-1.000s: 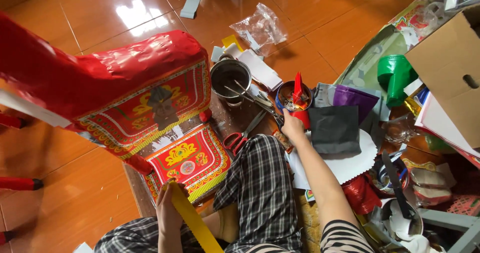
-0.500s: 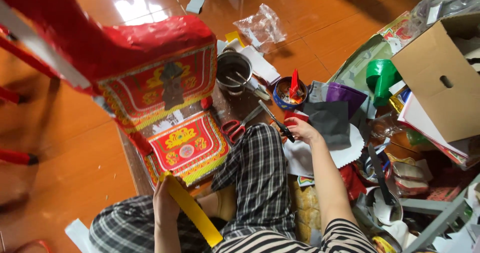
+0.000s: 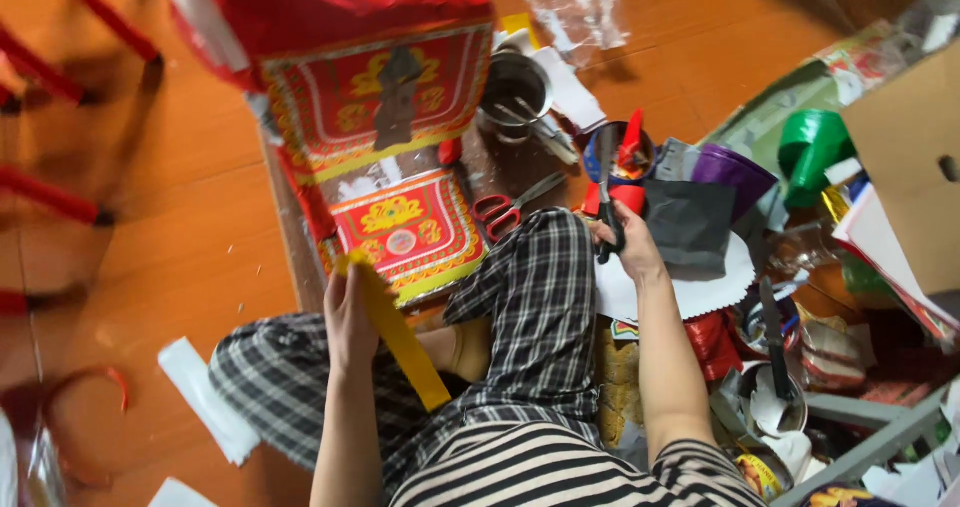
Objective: Decorating a red paper horse with colorful paper cutouts and strips
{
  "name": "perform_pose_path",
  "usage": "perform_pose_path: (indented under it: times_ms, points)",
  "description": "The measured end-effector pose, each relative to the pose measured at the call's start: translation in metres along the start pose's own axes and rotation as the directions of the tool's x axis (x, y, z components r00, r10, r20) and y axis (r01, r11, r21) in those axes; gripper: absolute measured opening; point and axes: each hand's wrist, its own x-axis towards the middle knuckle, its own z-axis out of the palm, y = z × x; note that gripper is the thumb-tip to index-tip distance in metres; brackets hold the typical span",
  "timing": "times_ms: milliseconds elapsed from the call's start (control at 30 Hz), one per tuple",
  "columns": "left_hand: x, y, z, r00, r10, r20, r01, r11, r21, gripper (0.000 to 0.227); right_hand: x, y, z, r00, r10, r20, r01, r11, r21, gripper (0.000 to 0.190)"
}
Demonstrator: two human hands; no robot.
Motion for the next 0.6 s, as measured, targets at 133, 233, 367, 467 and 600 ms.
perform_pose_path:
  times_ms: [133,233,367,467,600]
  points:
    - [-0.007,0.024,0.041,0.979,0.198,0.049,-0.204,0.957,0.207,0.014,-0.07,-0.159,0.148,0.975,0.174,0.135,-0.204,0.946,0.254,0.035]
    - [-0.015,0.03,0.065,0.958,0.267,0.107,-0.286,0.921,0.263,0.015,-0.1,-0.109,0.199,0.904,0.158,0.397,-0.295,0.903,0.313,0.044]
    - [-0.021,0.035,0.061,0.929,0.346,0.127,-0.369,0.861,0.351,0.021,-0.106,-0.068,0.245,0.678,-0.221,0.701,-0.002,0.953,0.302,0.094]
    - [-0.019,0.035,0.052,0.879,0.466,0.1,-0.451,0.748,0.486,0.028,-0.124,-0.062,0.265,0.674,-0.156,0.722,0.104,0.988,0.116,0.1]
    - [-0.012,0.034,0.044,0.765,0.636,0.107,-0.508,0.492,0.707,0.028,-0.14,-0.078,0.276,0.672,-0.048,0.739,0.19,0.976,-0.109,0.117]
